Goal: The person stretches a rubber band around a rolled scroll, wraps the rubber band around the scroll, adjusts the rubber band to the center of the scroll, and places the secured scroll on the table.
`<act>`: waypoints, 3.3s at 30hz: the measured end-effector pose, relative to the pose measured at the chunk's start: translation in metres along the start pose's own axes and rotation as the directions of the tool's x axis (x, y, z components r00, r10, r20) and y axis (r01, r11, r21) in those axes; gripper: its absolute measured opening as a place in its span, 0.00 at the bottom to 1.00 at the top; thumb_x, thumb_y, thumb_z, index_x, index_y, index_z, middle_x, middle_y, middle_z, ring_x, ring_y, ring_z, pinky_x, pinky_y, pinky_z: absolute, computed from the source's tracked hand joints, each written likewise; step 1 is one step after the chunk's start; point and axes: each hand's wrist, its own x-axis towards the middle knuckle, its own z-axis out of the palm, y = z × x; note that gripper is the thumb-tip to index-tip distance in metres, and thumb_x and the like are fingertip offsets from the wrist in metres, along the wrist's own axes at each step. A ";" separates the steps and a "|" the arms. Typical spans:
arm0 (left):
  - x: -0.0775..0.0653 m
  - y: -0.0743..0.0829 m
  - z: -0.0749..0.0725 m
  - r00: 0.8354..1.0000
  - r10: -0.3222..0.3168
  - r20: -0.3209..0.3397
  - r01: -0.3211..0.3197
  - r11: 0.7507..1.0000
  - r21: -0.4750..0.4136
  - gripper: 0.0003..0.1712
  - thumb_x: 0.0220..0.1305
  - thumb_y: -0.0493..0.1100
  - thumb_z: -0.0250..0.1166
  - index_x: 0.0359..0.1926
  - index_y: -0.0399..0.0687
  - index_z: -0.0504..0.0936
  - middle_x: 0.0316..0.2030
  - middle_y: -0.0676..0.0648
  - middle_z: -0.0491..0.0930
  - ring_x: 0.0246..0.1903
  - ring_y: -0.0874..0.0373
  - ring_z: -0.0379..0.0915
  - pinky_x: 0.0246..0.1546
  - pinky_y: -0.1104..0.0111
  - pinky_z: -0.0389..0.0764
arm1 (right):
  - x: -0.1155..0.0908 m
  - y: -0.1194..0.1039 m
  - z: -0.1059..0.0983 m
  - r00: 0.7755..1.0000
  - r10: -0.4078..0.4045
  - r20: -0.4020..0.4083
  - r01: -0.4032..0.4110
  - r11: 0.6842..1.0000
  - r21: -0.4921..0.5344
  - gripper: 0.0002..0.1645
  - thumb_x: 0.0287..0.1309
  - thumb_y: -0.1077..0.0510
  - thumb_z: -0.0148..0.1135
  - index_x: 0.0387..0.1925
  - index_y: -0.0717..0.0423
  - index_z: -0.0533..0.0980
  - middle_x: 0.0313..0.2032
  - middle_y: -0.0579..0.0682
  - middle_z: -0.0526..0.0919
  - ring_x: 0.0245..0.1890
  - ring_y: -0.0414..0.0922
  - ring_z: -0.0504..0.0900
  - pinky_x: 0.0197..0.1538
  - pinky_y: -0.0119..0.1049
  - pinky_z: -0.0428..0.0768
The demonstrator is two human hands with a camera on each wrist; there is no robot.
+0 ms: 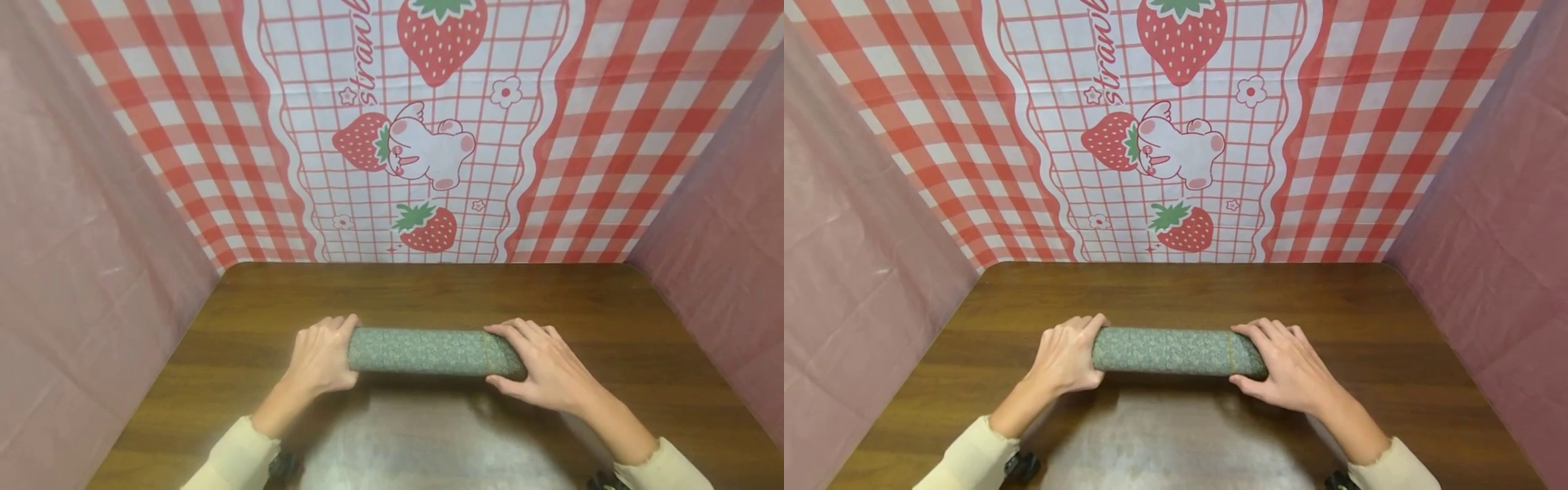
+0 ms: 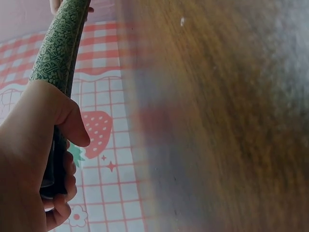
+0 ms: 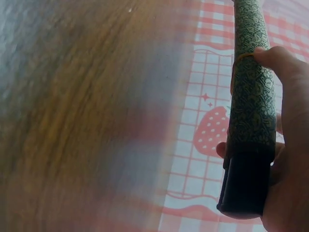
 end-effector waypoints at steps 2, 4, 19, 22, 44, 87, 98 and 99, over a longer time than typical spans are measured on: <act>0.001 0.000 0.001 1.000 0.002 -0.002 -0.002 1.000 -0.002 0.38 0.28 0.51 0.82 0.49 0.56 0.83 0.32 0.52 0.87 0.28 0.56 0.80 0.19 0.64 0.76 | 0.000 0.001 0.001 1.000 -0.005 -0.004 0.005 1.000 0.002 0.46 0.47 0.37 0.85 0.68 0.46 0.82 0.52 0.43 0.88 0.51 0.45 0.88 0.48 0.42 0.75; 0.002 -0.001 0.001 1.000 0.004 -0.001 -0.004 1.000 -0.004 0.39 0.28 0.51 0.82 0.49 0.56 0.83 0.32 0.52 0.87 0.28 0.56 0.81 0.19 0.64 0.76 | 0.001 0.002 0.002 1.000 -0.020 -0.017 0.019 1.000 -0.001 0.45 0.48 0.37 0.84 0.68 0.44 0.83 0.51 0.42 0.88 0.50 0.44 0.87 0.47 0.41 0.75; 0.003 -0.002 0.000 1.000 0.012 0.011 -0.012 1.000 -0.005 0.39 0.28 0.50 0.82 0.50 0.55 0.82 0.34 0.51 0.88 0.30 0.55 0.82 0.21 0.62 0.79 | 0.006 0.001 0.008 0.998 -0.058 -0.007 0.058 0.998 -0.038 0.46 0.52 0.33 0.81 0.73 0.38 0.81 0.50 0.46 0.86 0.47 0.44 0.85 0.46 0.39 0.71; 0.002 -0.003 -0.003 1.000 0.006 0.000 -0.006 1.000 -0.011 0.39 0.28 0.49 0.83 0.50 0.55 0.83 0.33 0.50 0.88 0.30 0.54 0.82 0.21 0.60 0.81 | 0.009 0.000 0.005 0.999 -0.043 0.011 0.044 0.999 -0.025 0.47 0.51 0.34 0.82 0.72 0.40 0.81 0.51 0.46 0.86 0.48 0.44 0.86 0.47 0.41 0.73; -0.005 -0.011 0.003 0.999 0.030 -0.032 -0.029 0.998 0.047 0.40 0.26 0.50 0.82 0.50 0.55 0.82 0.32 0.52 0.86 0.29 0.56 0.78 0.20 0.62 0.79 | 0.021 -0.010 0.001 0.983 0.059 0.174 -0.058 0.998 -0.013 0.47 0.48 0.30 0.82 0.69 0.38 0.82 0.48 0.47 0.86 0.45 0.44 0.84 0.44 0.39 0.69; -0.009 -0.012 0.003 0.993 0.075 -0.091 -0.070 0.996 0.060 0.39 0.24 0.49 0.81 0.48 0.54 0.82 0.32 0.51 0.86 0.28 0.56 0.78 0.19 0.64 0.77 | 0.027 -0.015 -0.009 0.946 0.106 0.306 -0.133 0.989 0.069 0.44 0.56 0.24 0.76 0.70 0.34 0.82 0.47 0.41 0.82 0.29 0.32 0.72 0.31 0.31 0.71; -0.008 -0.015 -0.002 0.999 0.030 -0.022 -0.030 0.999 0.013 0.39 0.27 0.50 0.83 0.49 0.55 0.82 0.33 0.51 0.87 0.30 0.54 0.82 0.21 0.61 0.80 | 0.021 -0.017 -0.001 0.996 -0.002 0.084 0.007 0.999 -0.053 0.47 0.44 0.29 0.83 0.66 0.37 0.81 0.45 0.41 0.86 0.32 0.34 0.77 0.37 0.33 0.72; -0.008 -0.014 -0.002 1.000 0.027 -0.012 -0.027 1.000 0.011 0.40 0.27 0.51 0.83 0.50 0.55 0.82 0.33 0.51 0.87 0.30 0.54 0.82 0.21 0.61 0.79 | 0.021 -0.017 -0.001 0.997 -0.002 0.078 0.006 0.998 -0.060 0.46 0.43 0.29 0.83 0.66 0.36 0.81 0.44 0.41 0.85 0.31 0.33 0.76 0.37 0.32 0.71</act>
